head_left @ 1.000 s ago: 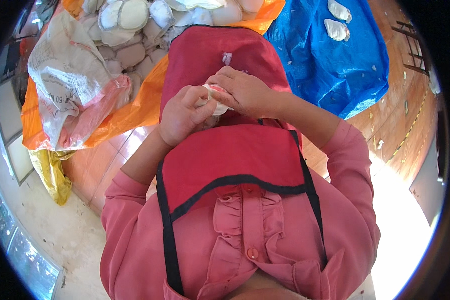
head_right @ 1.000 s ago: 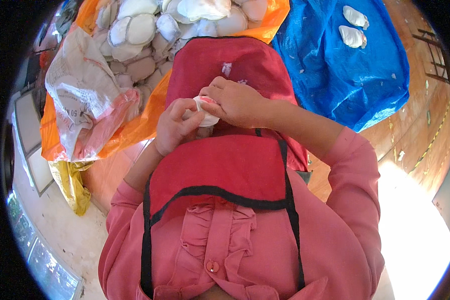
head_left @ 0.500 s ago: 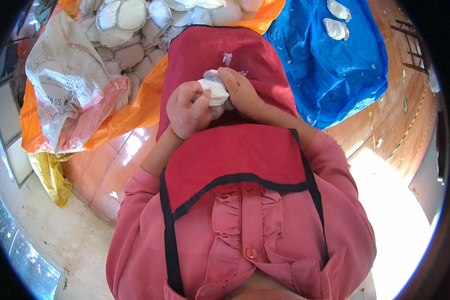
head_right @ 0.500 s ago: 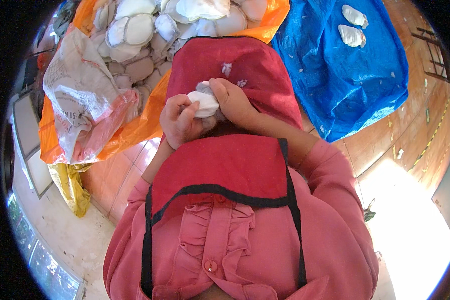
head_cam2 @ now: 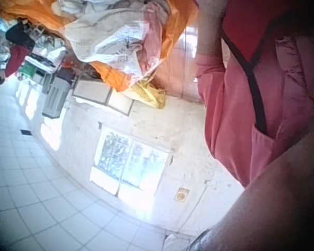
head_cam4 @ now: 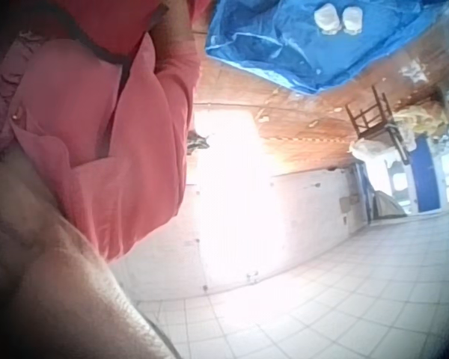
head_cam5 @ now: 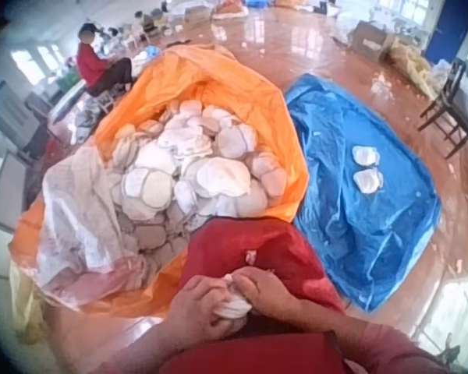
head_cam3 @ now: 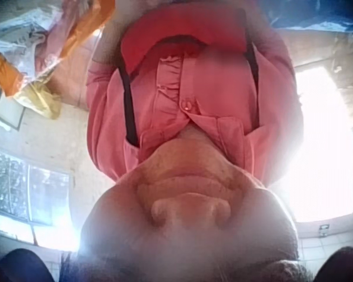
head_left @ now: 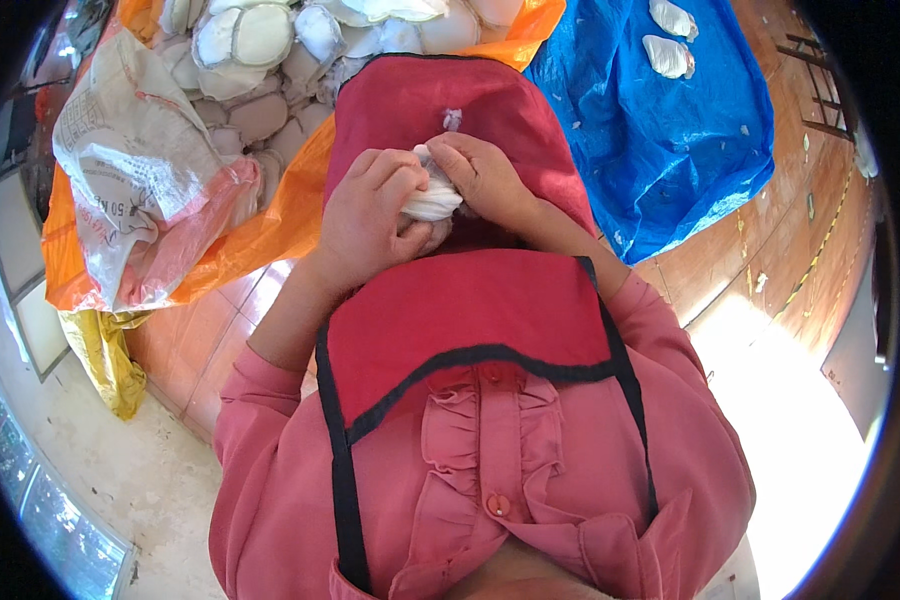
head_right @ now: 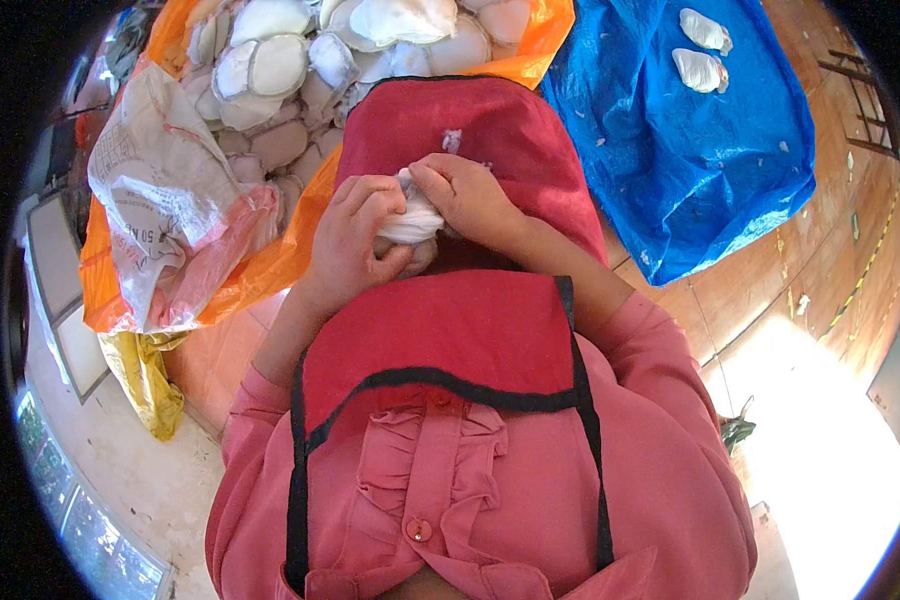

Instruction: The person sits on the floor and repeatedly stuffs white fabric pieces into small fabric pouches, then places the finished pouches onto a blue tarp. The person handles the pouches one at a time, using both hands to insert the stuffing and close the opening.

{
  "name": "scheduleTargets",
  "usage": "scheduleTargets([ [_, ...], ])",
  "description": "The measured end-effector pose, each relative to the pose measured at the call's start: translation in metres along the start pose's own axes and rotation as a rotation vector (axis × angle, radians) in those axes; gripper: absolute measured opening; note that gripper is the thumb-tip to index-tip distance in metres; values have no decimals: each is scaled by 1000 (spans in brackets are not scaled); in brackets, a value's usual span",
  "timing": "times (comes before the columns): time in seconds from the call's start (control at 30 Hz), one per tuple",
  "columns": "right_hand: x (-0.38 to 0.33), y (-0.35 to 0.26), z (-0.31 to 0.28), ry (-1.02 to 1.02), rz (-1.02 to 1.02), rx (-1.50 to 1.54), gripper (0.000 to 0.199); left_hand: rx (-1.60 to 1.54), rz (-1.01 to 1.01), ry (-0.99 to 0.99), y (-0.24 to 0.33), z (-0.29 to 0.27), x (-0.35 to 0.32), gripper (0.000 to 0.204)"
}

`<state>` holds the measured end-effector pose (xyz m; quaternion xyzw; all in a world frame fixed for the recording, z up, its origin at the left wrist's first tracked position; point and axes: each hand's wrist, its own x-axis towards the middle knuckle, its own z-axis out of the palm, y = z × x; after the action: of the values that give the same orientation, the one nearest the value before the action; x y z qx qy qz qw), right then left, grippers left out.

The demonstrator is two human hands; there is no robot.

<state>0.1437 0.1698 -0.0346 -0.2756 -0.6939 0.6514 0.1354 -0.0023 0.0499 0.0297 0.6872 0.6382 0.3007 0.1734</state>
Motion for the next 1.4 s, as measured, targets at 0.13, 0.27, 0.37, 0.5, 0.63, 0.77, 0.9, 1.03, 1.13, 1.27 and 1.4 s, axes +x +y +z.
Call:
scheduleTargets([
  [0.13,-2,-8,-2,-49,-1,-70,36,-273,-243,-158,5,-17,7,33],
  [0.27,-7,-8,0,-49,18,-98,38,-539,-515,-357,-6,-22,7,19],
  [0.37,-8,-5,2,-66,78,-106,40,-524,-446,-468,-14,-23,12,19],
  [0.5,-8,-4,3,-87,131,-98,43,-544,-505,-635,-20,-23,22,20],
  [0.63,-4,9,3,-122,199,-65,43,-499,-466,-582,-14,-16,22,23],
  [0.77,-4,15,7,-215,464,288,41,-378,-198,-444,-11,3,10,24],
  [0.9,-5,12,6,-300,602,561,37,-305,-100,-456,-5,4,9,25],
  [1.03,-5,23,9,-385,576,455,35,-295,-76,-530,0,-4,13,27],
  [1.13,-2,28,5,-470,512,380,35,-279,-122,-536,1,-6,14,27],
  [1.27,2,11,-5,-438,409,412,37,-274,-205,-527,-16,-10,16,27],
  [1.4,-1,6,-30,-468,85,529,54,-616,-727,-448,-29,-30,13,26],
])
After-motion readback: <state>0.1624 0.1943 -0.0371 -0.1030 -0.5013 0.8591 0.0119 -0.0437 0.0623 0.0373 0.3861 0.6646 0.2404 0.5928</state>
